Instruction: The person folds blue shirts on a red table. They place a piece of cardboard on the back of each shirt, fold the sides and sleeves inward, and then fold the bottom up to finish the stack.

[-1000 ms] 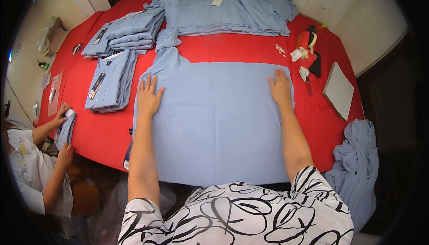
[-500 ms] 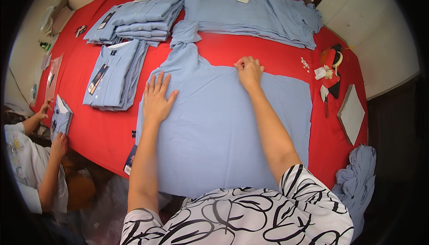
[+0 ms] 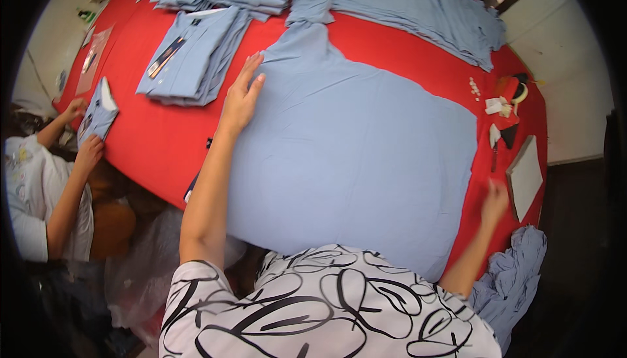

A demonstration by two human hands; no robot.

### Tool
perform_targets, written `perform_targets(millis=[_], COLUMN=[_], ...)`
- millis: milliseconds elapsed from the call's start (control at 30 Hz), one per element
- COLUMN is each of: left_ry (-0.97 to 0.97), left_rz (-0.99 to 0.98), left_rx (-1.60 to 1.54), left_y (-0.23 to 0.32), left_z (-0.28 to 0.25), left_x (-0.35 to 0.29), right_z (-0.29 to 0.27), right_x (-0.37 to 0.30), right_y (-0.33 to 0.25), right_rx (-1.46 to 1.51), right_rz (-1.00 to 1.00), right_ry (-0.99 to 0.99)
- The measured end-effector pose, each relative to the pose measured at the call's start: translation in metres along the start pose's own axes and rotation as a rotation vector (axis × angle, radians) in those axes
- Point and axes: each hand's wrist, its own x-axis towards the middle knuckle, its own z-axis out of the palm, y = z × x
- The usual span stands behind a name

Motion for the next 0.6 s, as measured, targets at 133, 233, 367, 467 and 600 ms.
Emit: perform_targets(millis=[133, 233, 367, 467, 600], left_ry=[0.067, -0.031, -0.251, -0.108, 0.211], left_rz=[0.025, -0.301, -0.228, -0.204, -0.146], left_rx=[0.260, 0.540, 0.768, 0.951, 1.058], left_y=[0.046, 0.056, 0.048, 0.008, 0.018], left_z=[-0.058, -0.102, -0.123, -0.139, -0.140], left_x=[-0.053, -0.114, -0.192, -0.218, -0.210], right_z=[-0.116, -0.142, -0.113, -0.110, -0.105], right_x=[-0.140, -0.202, -0.235, -0.226, -0.239], right_y=[0.157, 0.123, 0.026, -0.016, 0.004], right_rx=[-0.822, -0.252, 0.197, -0.159, -0.198], right_rz=[-0.134, 0.705, 0.702, 0.430, 0.165], right_ry=[-0.202, -0.405, -0.616, -0.625, -0.580])
